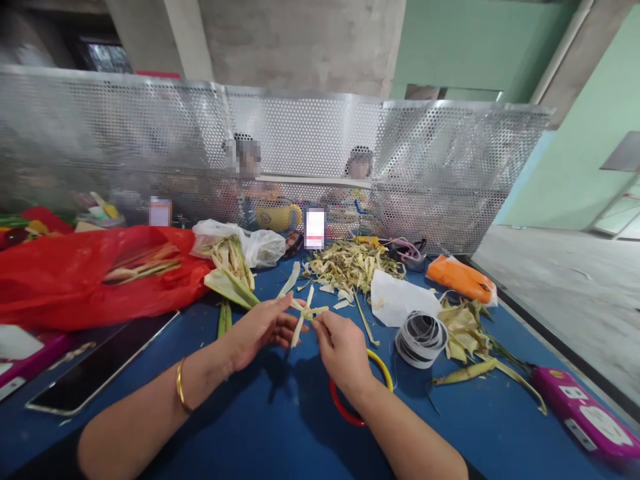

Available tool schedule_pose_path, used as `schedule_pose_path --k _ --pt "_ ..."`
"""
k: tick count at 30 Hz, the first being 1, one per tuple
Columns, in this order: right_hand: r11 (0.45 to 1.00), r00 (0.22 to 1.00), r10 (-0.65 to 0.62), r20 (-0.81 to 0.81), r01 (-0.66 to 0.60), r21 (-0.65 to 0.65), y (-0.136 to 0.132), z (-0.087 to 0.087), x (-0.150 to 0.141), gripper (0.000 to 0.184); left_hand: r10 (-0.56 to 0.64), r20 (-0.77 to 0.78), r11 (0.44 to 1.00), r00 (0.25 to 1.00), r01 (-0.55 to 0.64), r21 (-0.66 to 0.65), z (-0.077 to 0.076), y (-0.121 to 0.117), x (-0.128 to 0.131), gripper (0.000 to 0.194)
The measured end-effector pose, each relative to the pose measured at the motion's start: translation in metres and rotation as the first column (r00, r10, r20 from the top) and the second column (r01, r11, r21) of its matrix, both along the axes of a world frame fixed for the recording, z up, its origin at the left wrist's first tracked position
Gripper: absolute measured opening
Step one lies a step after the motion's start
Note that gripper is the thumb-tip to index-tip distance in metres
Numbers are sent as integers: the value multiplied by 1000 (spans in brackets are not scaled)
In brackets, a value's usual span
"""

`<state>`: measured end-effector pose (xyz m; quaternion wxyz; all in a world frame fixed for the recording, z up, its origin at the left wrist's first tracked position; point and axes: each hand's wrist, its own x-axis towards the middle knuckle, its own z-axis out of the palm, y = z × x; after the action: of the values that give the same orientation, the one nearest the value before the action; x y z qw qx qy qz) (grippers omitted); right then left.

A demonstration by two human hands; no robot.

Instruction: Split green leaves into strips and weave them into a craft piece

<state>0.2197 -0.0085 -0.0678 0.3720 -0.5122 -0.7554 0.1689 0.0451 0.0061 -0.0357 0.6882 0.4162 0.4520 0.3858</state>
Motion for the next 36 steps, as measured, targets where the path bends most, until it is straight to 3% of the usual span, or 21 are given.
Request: schedule_pose_path --k 2,5,7,9,13,18,21,24,26,28,30,33,36 --pt "998 999 -35 -8 36 49 0 1 2 27 201 -34 977 979 -198 74 5 7 -7 44" --pt "990 994 -99 -40 102 98 1 2 3 26 542 41 806 840 -533 258 11 20 -20 36" --pt "991 995 -94 12 92 99 2 1 3 26 654 88 679 751 -634 370 14 26 -26 34" --pt "996 986 -53 156 41 79 3 0 1 23 684 101 633 723 -657 409 14 28 -29 35" --pt "995 904 -57 425 19 93 3 5 1 21 602 18 708 798 -545 450 13 22 -23 35" --pt "992 899 -40 435 -17 127 -16 19 15 20 429 -251 799 867 -235 554 15 5 -16 33" --pt "990 912 -62 406 4 142 -42 22 38 20 308 -519 791 798 88 606 17 -17 -19 28" --pt "977 880 -167 444 89 192 -68 18 78 25 185 -687 769 702 331 546 16 -45 -24 22" --pt "949 778 -300 552 184 255 -78 14 114 26 127 -723 775 679 387 500 13 -63 -29 23" --pt "908 597 -418 684 289 302 -82 11 151 26 94 -744 784 662 412 465 8 -75 -32 23" --pt "899 454 -433 779 285 333 -81 10 181 31 82 -746 793 661 410 451 4 -81 -33 23" --pt "932 374 -362 854 174 319 -76 11 205 30 50 -735 798 676 416 436 0 -85 -32 23" --pt "951 341 -306 889 60 304 -74 11 208 24 25 -733 792 680 434 429 2 -86 -32 23"
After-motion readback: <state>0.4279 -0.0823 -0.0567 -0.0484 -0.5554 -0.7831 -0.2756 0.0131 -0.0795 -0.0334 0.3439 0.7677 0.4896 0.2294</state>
